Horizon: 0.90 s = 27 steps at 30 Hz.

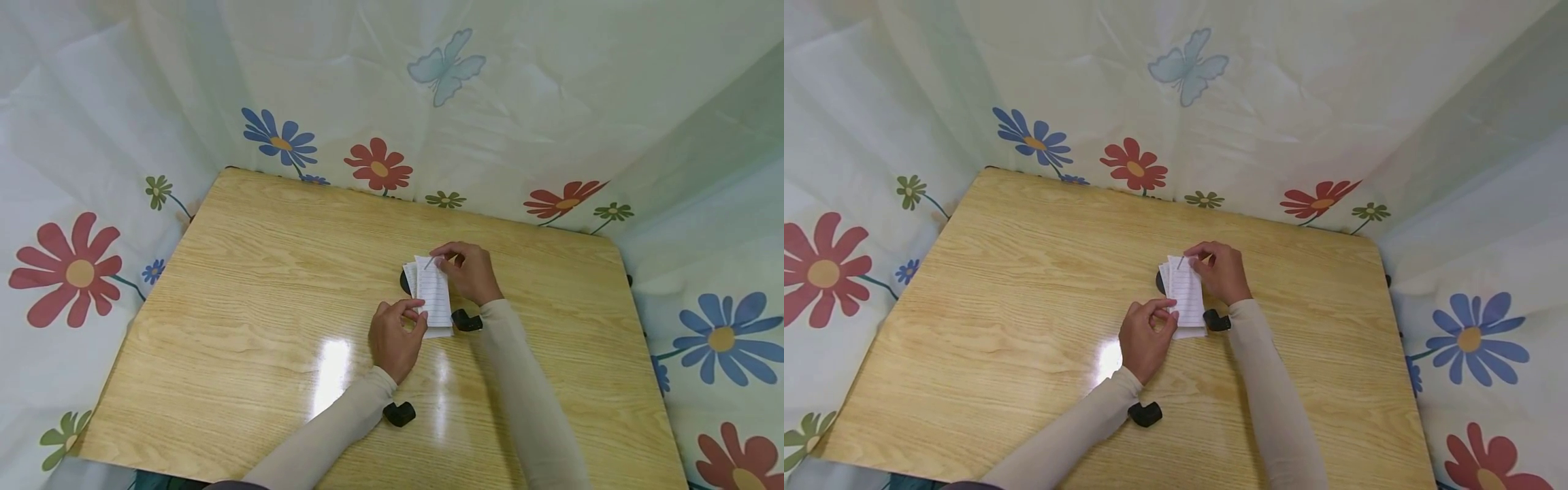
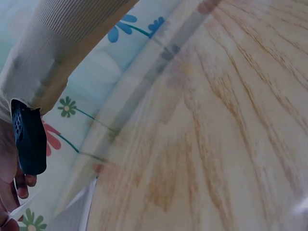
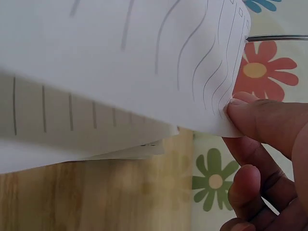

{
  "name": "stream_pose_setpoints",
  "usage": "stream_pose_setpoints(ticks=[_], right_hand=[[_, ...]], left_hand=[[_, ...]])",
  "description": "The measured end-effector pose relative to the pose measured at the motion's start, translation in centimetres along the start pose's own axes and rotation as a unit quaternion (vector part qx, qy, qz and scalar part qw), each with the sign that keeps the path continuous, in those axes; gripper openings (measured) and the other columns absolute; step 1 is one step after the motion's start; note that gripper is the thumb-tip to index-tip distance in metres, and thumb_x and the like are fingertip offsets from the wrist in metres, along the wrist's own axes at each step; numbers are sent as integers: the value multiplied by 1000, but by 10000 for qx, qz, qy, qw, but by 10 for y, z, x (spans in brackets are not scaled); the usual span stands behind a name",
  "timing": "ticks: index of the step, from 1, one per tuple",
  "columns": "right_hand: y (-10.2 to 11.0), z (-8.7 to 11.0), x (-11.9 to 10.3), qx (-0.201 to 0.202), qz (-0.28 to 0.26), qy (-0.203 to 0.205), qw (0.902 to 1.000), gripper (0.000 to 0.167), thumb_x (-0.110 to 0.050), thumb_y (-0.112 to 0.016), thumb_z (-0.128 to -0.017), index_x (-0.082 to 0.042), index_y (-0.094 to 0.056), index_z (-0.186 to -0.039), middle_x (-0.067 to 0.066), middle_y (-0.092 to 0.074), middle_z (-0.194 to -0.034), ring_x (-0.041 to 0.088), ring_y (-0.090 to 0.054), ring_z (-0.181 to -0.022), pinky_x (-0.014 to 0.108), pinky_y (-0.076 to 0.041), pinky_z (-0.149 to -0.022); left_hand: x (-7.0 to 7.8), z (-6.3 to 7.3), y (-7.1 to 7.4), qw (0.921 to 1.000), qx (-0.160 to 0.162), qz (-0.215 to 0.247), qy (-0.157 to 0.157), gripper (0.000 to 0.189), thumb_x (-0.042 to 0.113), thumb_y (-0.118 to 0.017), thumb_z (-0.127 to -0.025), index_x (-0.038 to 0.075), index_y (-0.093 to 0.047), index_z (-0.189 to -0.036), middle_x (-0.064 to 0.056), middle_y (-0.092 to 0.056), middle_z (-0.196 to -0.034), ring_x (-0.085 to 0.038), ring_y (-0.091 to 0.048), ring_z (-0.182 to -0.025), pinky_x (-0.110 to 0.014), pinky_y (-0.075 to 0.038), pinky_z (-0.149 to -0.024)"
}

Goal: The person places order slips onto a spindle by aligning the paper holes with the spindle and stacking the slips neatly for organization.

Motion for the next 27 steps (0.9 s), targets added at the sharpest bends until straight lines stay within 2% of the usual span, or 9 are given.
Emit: stream_pose_setpoints(ticks=[7,17,27], right_hand=[[-10,-3,10,-186,54,-229,9996,14,-11,-74,-101,-17,-82,-110,5,-77,-101,22,-54,-76,33,-46,-68],[-20,-6,17,-281,177,-294,9990,13,-9,-74,-100,-15,-81,-109,7,-78,-100,23,-57,-75,33,-47,-68],[-28,-7,26,-356,231,-419,9982,11,-10,-76,-99,-15,-81,-107,7,-75,-98,24,-60,-80,35,-49,-72]], left_hand=[[-8,0,-5,9995,-172,-214,139,18,25,-81,-93,21,-83,-110,10,-78,-80,-11,-51,-73,-20,-35,-62],[-20,-3,-12,9965,-465,-581,375,18,29,-81,-94,25,-83,-111,14,-79,-81,-12,-55,-77,-25,-40,-68],[-23,-4,-14,9935,-530,-952,332,17,32,-81,-93,27,-84,-109,17,-77,-76,-13,-56,-78,-28,-42,-69]])
Point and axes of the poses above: each hand's wrist, its own z-axis away from the middle knuckle, its own y-axis out of the back of the hand, x = y × z, the point moved 5 cm from there along -z, towards the middle knuckle
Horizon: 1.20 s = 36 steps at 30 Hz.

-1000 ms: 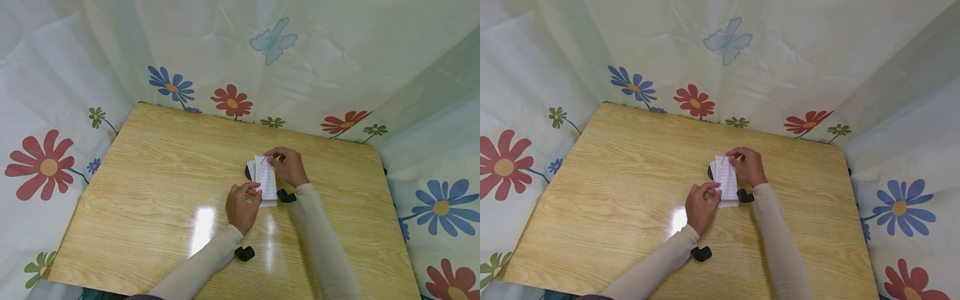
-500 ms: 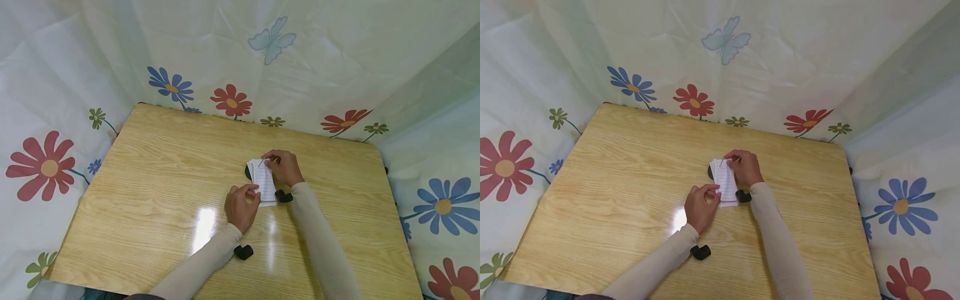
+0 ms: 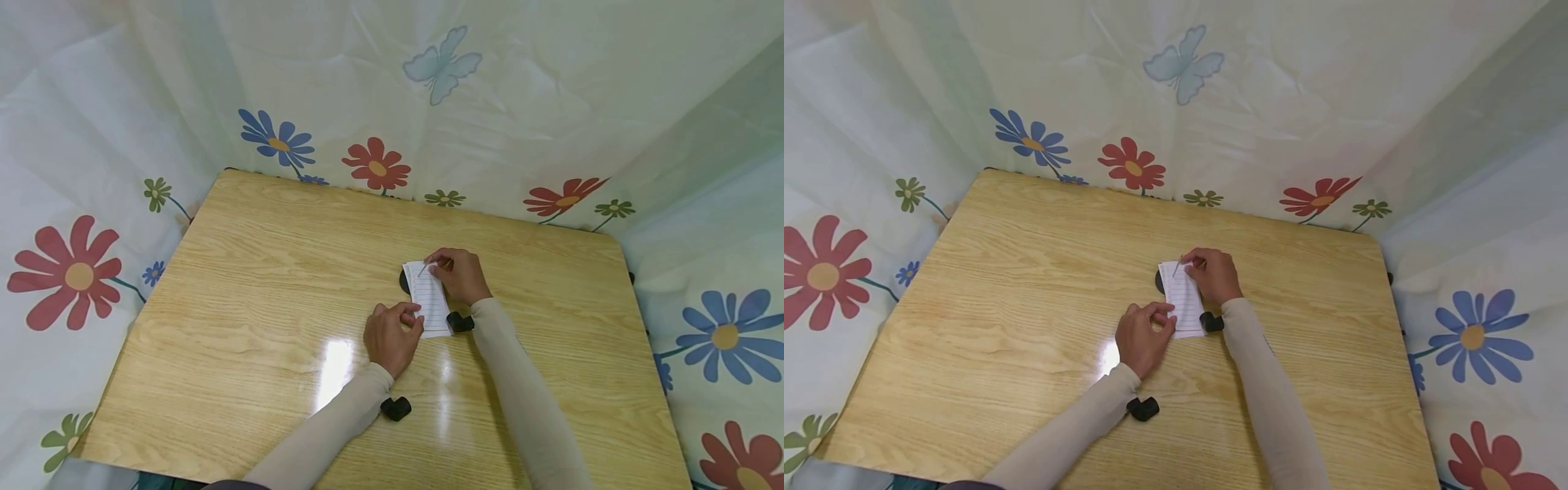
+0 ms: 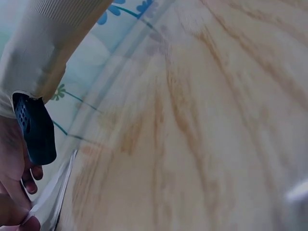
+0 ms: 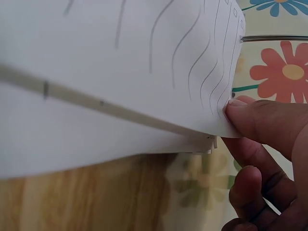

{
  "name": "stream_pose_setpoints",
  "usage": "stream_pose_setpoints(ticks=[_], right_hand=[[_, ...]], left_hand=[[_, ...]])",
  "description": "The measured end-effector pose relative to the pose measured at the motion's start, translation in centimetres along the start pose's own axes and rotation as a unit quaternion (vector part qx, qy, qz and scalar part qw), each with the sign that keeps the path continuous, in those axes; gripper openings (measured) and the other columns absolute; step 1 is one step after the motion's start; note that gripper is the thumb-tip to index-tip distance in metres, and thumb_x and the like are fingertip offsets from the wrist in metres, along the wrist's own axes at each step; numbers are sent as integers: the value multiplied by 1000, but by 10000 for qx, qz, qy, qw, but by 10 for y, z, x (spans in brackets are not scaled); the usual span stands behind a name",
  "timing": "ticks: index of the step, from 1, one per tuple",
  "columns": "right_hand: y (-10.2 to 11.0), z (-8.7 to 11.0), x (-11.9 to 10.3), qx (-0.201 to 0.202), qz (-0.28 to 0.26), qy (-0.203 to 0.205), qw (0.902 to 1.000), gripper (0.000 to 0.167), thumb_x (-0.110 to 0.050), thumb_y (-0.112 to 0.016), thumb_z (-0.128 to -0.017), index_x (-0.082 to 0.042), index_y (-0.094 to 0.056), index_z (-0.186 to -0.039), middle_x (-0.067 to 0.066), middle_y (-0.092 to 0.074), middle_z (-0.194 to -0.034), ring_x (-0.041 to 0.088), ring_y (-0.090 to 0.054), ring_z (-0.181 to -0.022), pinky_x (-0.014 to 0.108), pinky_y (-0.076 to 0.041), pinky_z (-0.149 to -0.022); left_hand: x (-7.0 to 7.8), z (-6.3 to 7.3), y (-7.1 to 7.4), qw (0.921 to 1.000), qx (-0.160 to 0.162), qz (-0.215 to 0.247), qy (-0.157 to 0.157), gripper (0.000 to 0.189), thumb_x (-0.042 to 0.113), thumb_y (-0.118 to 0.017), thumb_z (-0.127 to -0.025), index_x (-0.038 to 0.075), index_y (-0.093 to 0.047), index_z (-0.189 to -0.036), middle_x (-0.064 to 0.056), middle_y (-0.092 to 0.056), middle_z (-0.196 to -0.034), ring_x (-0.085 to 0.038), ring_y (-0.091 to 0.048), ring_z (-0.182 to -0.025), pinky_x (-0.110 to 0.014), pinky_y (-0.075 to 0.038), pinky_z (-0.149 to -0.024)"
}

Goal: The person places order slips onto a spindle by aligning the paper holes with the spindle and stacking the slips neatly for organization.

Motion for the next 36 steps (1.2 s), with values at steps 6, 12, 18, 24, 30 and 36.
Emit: stream_pose_setpoints(ticks=[6,12,18,24,30,36], right_hand=[[-2,0,1,-12,30,-19,10000,11,-11,-76,-99,-15,-81,-107,7,-75,-97,24,-60,-82,35,-48,-75],[-2,-1,2,55,21,-83,9999,10,-12,-78,-98,-16,-80,-106,7,-74,-94,25,-61,-82,36,-49,-75],[-2,-1,7,100,48,-250,9996,12,-18,-79,-97,-15,-80,-109,7,-73,-94,24,-62,-85,36,-47,-78],[-2,-1,9,86,-118,-371,9992,13,-17,-78,-99,-13,-80,-110,8,-76,-95,23,-64,-84,35,-47,-76],[-2,-1,15,135,-257,-472,9985,11,-15,-77,-99,-14,-80,-109,7,-76,-94,21,-64,-83,33,-47,-74],[-3,-2,18,106,-331,-489,9982,10,-16,-78,-98,-14,-80,-108,8,-75,-93,21,-65,-84,33,-48,-74]], left_hand=[[0,-1,1,9996,44,-272,-94,16,34,-82,-92,28,-84,-107,18,-75,-74,-12,-56,-77,-27,-42,-68],[1,-2,2,9985,95,-479,-238,16,34,-83,-92,28,-84,-107,18,-76,-75,-11,-53,-75,-26,-41,-67],[0,-4,3,9979,35,-585,-283,16,35,-83,-92,28,-84,-106,19,-74,-73,-11,-53,-74,-26,-40,-66],[0,-6,3,9966,-22,-737,-371,16,35,-83,-91,29,-84,-106,18,-73,-71,-10,-51,-72,-24,-37,-64],[0,-8,1,9959,-179,-785,-407,16,37,-84,-92,29,-84,-105,18,-72,-70,-9,-49,-71,-22,-33,-62],[-1,-10,0,9939,-320,-926,-501,12,35,-84,-91,30,-82,-102,17,-68,-68,-9,-49,-70,-21,-33,-59]])
Point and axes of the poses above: each hand's wrist, its own z-axis away from the middle knuckle, its own y-axis out of the back of the hand, x = y × z, the point moved 5 cm from there along -z, towards the middle knuckle
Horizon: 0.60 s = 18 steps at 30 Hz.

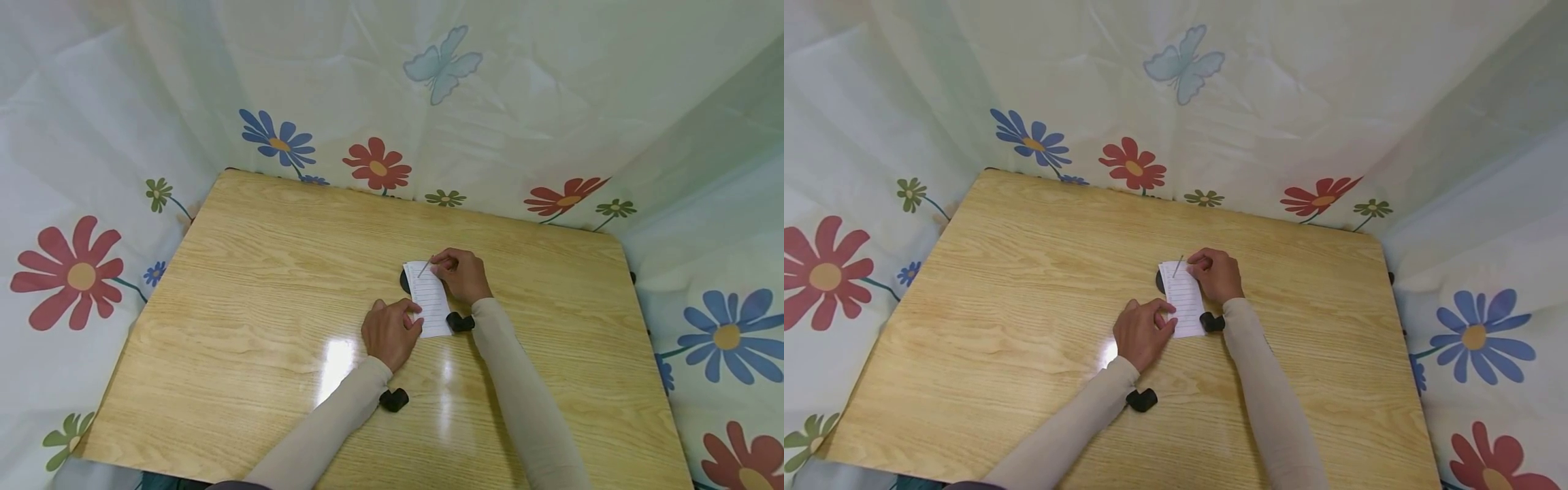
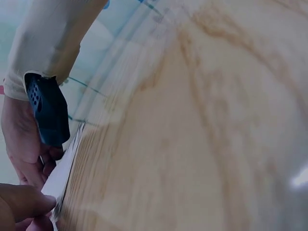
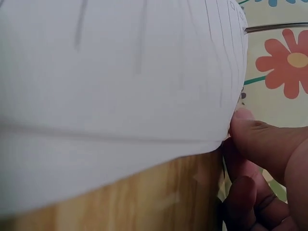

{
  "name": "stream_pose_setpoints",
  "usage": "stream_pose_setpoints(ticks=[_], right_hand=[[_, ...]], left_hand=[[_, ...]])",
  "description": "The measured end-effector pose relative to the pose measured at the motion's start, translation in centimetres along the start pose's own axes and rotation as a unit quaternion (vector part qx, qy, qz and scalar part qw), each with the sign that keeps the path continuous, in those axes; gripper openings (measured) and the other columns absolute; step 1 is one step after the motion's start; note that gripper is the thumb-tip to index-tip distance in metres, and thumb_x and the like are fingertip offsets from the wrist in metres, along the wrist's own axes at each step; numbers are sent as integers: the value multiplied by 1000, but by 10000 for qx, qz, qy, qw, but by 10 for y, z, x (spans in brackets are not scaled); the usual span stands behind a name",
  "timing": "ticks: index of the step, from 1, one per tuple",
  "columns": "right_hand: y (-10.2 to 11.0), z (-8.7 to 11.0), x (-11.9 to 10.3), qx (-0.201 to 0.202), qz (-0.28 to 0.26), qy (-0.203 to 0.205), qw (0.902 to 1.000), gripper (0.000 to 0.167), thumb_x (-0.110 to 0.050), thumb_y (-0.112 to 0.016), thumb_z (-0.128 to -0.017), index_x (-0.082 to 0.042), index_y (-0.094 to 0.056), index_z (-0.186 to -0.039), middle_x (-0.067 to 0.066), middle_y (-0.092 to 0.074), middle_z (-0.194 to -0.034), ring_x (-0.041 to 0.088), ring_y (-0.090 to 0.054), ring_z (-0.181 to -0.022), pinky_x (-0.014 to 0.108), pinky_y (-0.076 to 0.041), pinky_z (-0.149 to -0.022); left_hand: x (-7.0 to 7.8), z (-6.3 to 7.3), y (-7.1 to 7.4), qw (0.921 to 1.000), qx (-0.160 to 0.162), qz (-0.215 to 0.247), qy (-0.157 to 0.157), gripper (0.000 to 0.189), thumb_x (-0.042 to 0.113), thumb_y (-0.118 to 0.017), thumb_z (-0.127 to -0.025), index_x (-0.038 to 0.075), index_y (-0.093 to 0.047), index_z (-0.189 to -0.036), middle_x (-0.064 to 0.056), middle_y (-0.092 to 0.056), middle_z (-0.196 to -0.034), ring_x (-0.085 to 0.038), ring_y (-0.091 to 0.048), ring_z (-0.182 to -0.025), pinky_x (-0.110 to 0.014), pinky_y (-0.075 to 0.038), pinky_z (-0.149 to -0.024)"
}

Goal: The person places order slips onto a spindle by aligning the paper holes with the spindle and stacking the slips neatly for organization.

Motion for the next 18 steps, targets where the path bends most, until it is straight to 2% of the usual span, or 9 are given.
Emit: stream_pose_setpoints(ticks=[6,14,18], right_hand=[[4,0,5,38,-48,-88,9999,8,-17,-78,-99,-15,-79,-106,7,-74,-93,21,-64,-82,33,-49,-72],[13,11,5,148,84,-118,9998,10,-19,-75,-101,-14,-79,-109,8,-75,-96,23,-62,-84,35,-48,-76],[18,21,1,272,95,-97,9995,13,-21,-73,-102,-14,-77,-112,8,-76,-100,24,-67,-88,39,-53,-80]], left_hand=[[3,-2,-1,9998,-113,87,-164,12,33,-85,-90,29,-82,-101,17,-68,-68,-8,-46,-68,-20,-32,-57],[0,-3,-1,9973,-537,424,-274,12,34,-82,-93,28,-81,-104,16,-72,-75,-9,-48,-73,-20,-35,-58],[-4,-4,6,9954,-438,718,-461,14,32,-81,-94,25,-81,-107,11,-74,-81,-12,-55,-80,-24,-43,-65]])
Point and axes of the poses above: each hand's wrist, its own z-axis away from the middle knuckle, its own y-axis out of the back of the hand, x = y × z, the point moved 5 cm from there along -z, towards the middle knuckle
